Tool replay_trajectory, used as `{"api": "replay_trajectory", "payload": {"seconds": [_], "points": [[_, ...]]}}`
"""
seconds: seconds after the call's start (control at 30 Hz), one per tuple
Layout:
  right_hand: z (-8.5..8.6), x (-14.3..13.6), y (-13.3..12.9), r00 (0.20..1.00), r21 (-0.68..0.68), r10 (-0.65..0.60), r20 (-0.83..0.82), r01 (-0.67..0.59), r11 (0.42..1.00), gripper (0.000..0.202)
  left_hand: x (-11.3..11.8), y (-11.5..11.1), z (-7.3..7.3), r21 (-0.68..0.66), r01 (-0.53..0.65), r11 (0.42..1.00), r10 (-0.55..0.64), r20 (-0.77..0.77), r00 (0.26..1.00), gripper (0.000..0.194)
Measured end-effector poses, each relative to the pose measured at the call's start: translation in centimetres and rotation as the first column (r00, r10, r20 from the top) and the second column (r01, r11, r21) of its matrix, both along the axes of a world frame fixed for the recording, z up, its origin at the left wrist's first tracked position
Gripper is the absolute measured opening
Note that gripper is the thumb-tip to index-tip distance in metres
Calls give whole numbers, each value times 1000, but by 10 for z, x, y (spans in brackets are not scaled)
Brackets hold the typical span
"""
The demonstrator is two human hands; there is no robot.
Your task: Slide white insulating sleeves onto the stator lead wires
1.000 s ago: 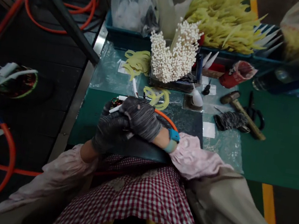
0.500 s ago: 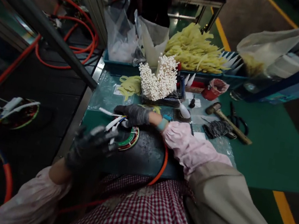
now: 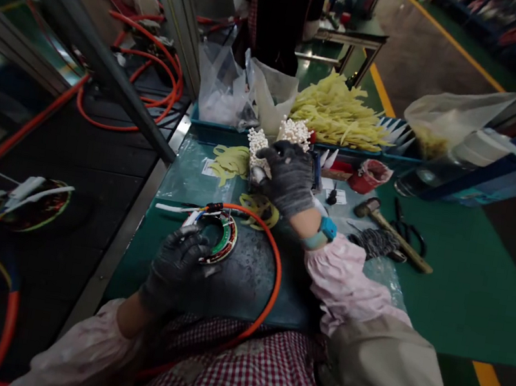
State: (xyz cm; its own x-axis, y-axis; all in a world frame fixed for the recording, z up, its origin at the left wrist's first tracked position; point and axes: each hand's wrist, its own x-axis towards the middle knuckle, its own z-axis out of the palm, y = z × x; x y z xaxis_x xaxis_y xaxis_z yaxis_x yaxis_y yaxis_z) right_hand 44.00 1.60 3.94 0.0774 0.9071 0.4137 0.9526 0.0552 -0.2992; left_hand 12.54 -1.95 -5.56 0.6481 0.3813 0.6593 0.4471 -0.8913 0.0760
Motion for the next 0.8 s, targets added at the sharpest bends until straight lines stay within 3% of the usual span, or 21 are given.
{"api": "replay_trajectory", "payload": {"seconds": [0.07, 0.17, 0.37, 0.47, 0.57, 0.67, 0.73, 0.8], "points": [[7, 0, 19, 991, -65, -79, 109, 86, 994, 33, 2, 0, 0, -25, -6, 1000, 6, 23, 1000, 28], [10, -3, 35, 981, -142, -93, 173, 118, 983, 24, 3, 0, -2, -49, -3, 999, 5, 40, 999, 28], [14, -9, 30, 981, -154, -97, 169, 123, 980, 30, 4, 0, -6, -36, -17, 999, 20, 64, 998, 27], [15, -9, 31, 987, -186, -101, 128, 124, 975, 22, 3, 2, -3, -26, 17, 1000, -16, 35, 999, 24], [14, -6, 32, 999, -95, -32, -25, 30, 995, 10, 2, 3, 0, -31, 28, 999, -28, 6, 1000, 20], [18, -8, 16, 978, 27, 98, -186, -94, 995, 10, 1, 4, -2, -45, 37, 998, -36, 25, 999, 22], [27, -14, -8, 904, 143, 197, -379, -153, 978, 8, 1, 3, -6, -75, 56, 996, -54, 29, 998, 24], [37, -21, -38, 754, 333, 308, -579, -127, 935, 9, 1, 3, -9, -103, 55, 993, -54, 12, 998, 24]]}}
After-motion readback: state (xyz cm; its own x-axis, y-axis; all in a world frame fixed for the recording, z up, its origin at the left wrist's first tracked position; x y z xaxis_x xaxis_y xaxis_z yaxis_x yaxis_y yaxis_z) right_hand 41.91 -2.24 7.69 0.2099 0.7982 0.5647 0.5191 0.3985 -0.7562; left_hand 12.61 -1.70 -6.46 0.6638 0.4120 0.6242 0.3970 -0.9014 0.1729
